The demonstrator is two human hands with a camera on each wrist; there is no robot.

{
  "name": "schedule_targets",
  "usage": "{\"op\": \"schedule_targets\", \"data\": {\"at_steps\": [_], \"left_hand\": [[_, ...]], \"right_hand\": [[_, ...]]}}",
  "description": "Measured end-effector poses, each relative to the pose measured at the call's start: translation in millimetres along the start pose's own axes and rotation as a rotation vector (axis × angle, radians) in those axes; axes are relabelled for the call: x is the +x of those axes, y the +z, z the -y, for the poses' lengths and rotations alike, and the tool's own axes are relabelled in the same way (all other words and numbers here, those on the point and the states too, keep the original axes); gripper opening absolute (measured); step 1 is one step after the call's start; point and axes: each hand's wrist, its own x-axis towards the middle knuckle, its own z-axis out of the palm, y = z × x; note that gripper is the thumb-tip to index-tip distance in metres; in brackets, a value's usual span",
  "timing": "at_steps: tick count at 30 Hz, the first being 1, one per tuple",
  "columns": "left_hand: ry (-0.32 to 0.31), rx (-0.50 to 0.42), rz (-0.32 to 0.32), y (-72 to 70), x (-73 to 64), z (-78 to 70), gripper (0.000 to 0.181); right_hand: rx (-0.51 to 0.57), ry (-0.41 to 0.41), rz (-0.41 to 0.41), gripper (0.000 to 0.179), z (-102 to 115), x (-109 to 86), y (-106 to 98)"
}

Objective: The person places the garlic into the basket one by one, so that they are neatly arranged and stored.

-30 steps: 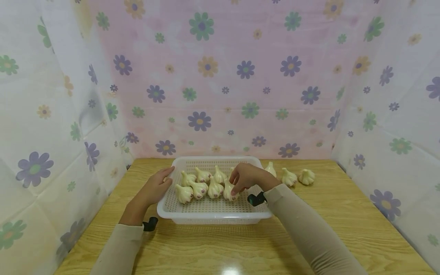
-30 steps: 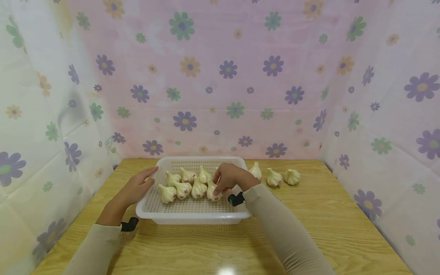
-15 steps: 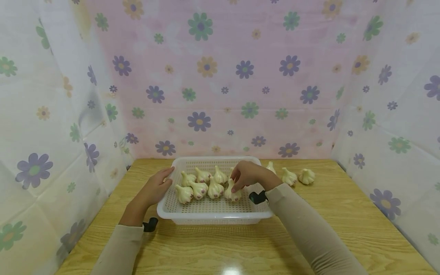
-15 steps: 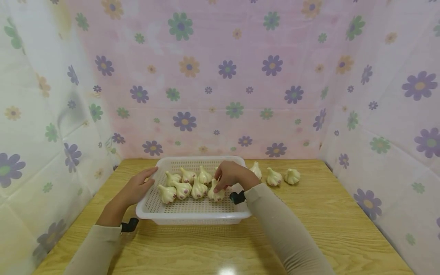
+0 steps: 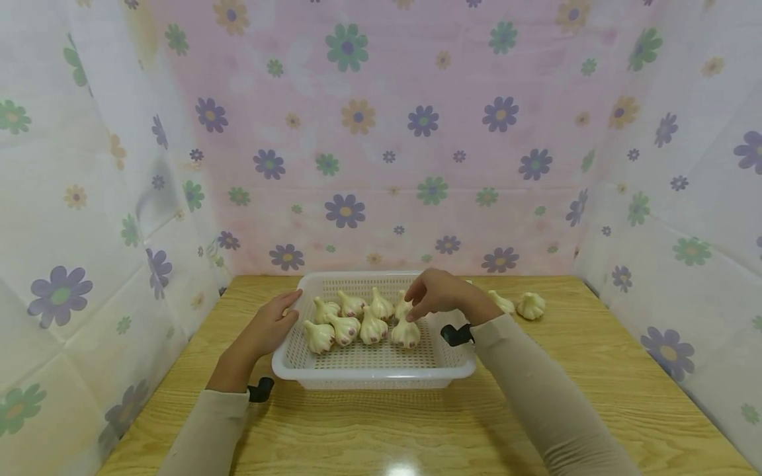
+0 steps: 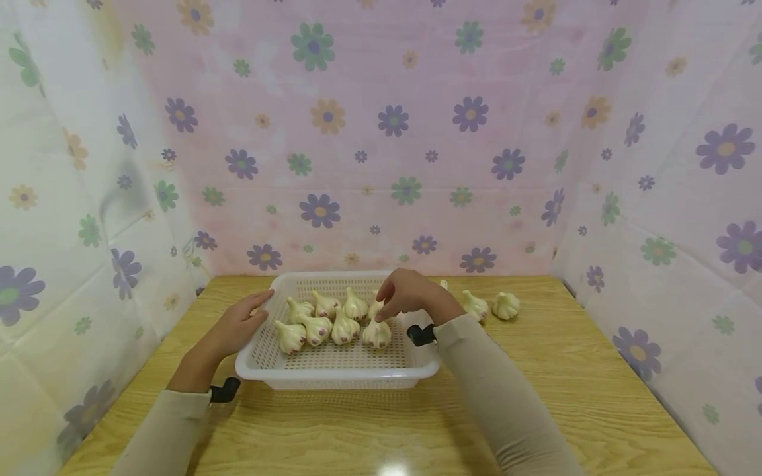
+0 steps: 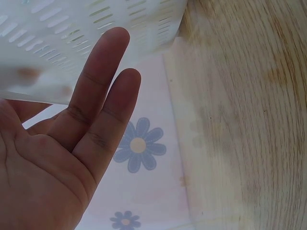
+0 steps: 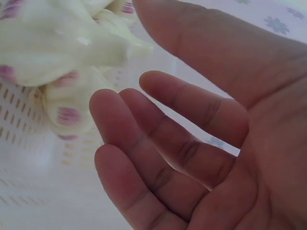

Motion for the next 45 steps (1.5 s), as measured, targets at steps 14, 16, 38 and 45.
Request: {"op": "schedule_targets", "data": {"at_steps": [14, 16, 38, 45], "left_hand": [[0.002, 0.008, -0.004, 0.0, -0.7, 0.0, 0.056], [0.001, 0.008, -0.002, 0.3, -0.2, 0.7, 0.057], [-0.002, 0.017, -0.002, 0.7, 0.1, 1.9, 0.057], [-0.001, 0.005, 0.006, 0.0, 0.1, 2.0, 0.058]], "right_hand": [[0.061, -0.089, -0.209, 0.052, -27.2, -27.8, -30.6], [0.105, -0.090, -0.244, 0.053, -32.0, -35.4, -35.9], [0.218, 0.059, -0.770, 0.062, -144.1, -113.7, -50.1], [0.287, 0.134, -0.775, 0.073, -175.0, -127.0, -41.5]]}}
